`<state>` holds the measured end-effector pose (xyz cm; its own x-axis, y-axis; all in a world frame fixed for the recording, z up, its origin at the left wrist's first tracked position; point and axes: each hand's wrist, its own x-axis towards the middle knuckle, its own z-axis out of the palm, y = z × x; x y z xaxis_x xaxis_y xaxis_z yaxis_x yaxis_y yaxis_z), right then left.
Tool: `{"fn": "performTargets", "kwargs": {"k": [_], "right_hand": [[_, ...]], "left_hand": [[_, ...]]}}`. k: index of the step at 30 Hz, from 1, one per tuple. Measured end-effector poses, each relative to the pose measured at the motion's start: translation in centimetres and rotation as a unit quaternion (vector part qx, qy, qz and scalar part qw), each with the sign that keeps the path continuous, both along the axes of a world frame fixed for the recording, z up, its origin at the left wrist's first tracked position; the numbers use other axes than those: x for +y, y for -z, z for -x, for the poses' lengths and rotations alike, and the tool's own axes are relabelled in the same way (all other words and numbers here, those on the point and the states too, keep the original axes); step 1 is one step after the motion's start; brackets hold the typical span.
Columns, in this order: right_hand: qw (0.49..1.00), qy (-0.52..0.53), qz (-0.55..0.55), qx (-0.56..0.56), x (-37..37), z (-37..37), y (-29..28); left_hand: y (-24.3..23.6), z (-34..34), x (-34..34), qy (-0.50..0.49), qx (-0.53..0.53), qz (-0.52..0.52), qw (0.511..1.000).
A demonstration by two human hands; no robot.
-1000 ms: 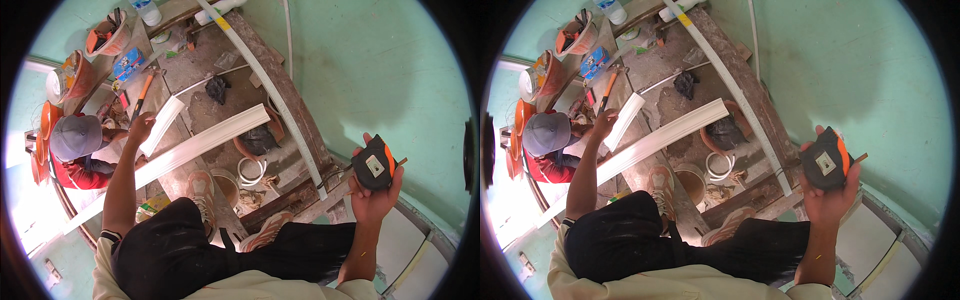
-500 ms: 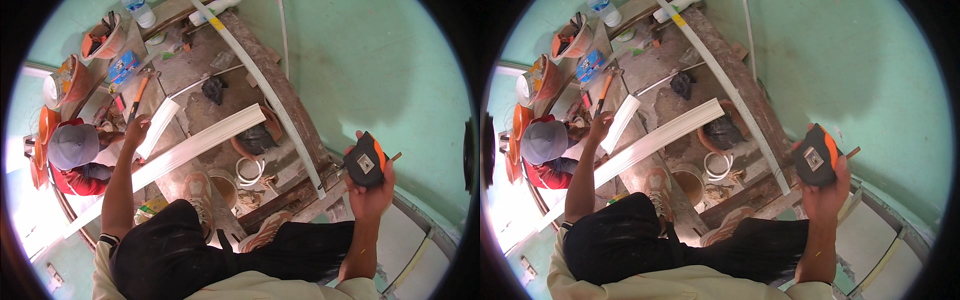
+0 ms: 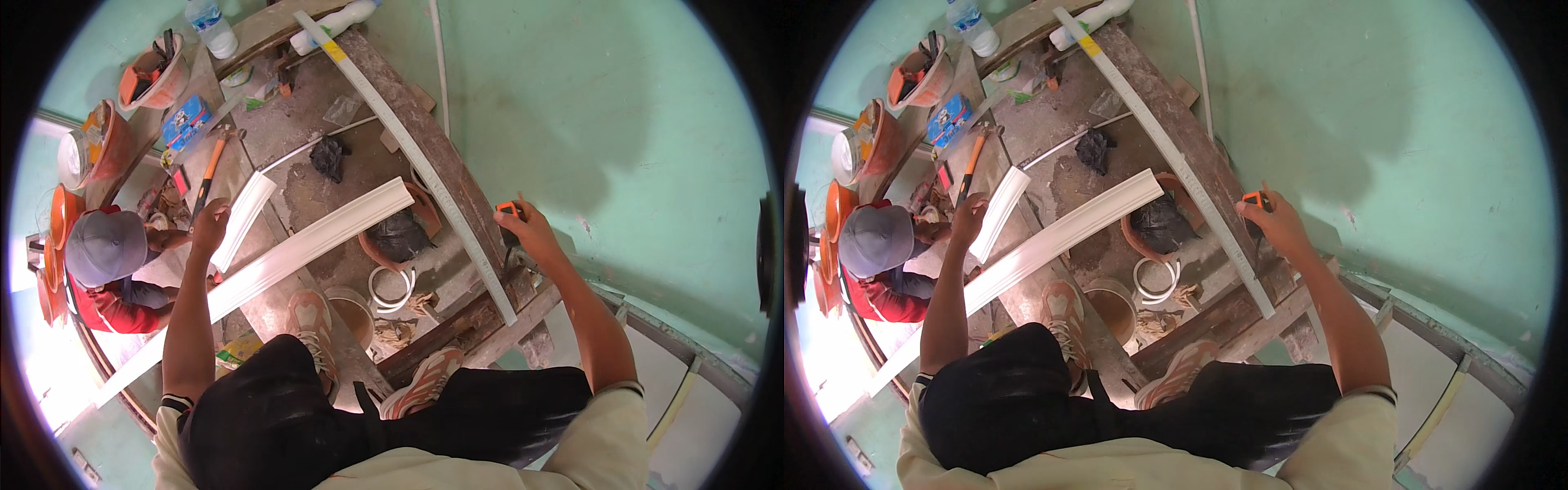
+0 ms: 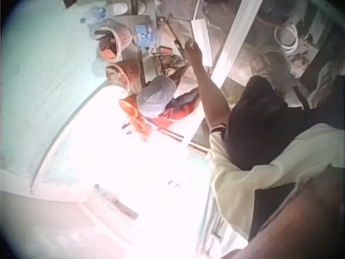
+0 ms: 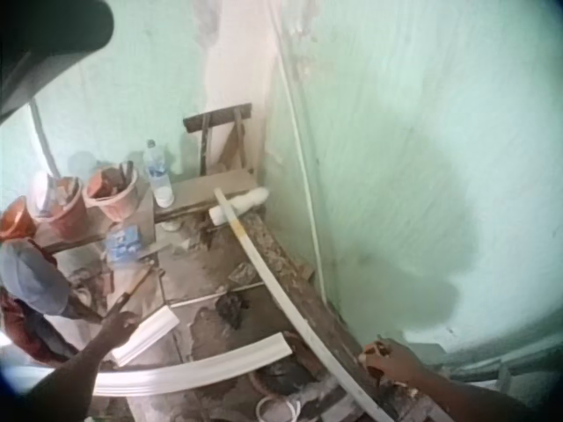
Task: The person measures the wall and ceiling junction with a tape measure and marks positions with a pencil. They hold a white cornice piece against the wall to check fit, then measure and mark a longer cornice strip on a workbench. The person uses a utility knife to cut the cornice along the marked line.
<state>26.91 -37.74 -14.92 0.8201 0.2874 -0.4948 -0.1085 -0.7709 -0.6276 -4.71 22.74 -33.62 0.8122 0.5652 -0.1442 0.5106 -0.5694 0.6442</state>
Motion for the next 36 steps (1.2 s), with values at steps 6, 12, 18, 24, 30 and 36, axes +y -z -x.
{"fn": "performTargets", "kwargs": {"k": [6, 12, 18, 24, 30, 36], "right_hand": [[0.954, -0.101, 0.234, -0.158, -4.3, -2.4, 12.7], [0.940, -0.115, 0.298, -0.119, -5.7, 0.5, 17.4], [0.913, -0.138, 0.358, -0.140, -6.9, 0.9, 20.6], [0.925, -0.119, 0.325, -0.154, -6.9, 1.3, 22.1], [0.931, -0.109, 0.316, -0.146, -7.6, 2.0, 21.7], [0.939, -0.119, 0.275, -0.167, -9.3, 1.3, 22.5]], "left_hand": [[-3.0, 1.9, -4.0, -0.004, -0.052, -0.065, 0.997], [-4.9, 5.2, -7.0, -0.053, -0.070, -0.022, 0.996], [-6.9, 6.0, -8.6, -0.078, -0.016, -0.027, 0.996], [-6.8, 5.9, -8.5, -0.065, -0.027, -0.033, 0.997], [-6.5, 5.3, -8.5, -0.052, -0.040, -0.036, 0.997], [-6.0, 4.8, -7.7, -0.063, -0.076, -0.055, 0.994]]}}
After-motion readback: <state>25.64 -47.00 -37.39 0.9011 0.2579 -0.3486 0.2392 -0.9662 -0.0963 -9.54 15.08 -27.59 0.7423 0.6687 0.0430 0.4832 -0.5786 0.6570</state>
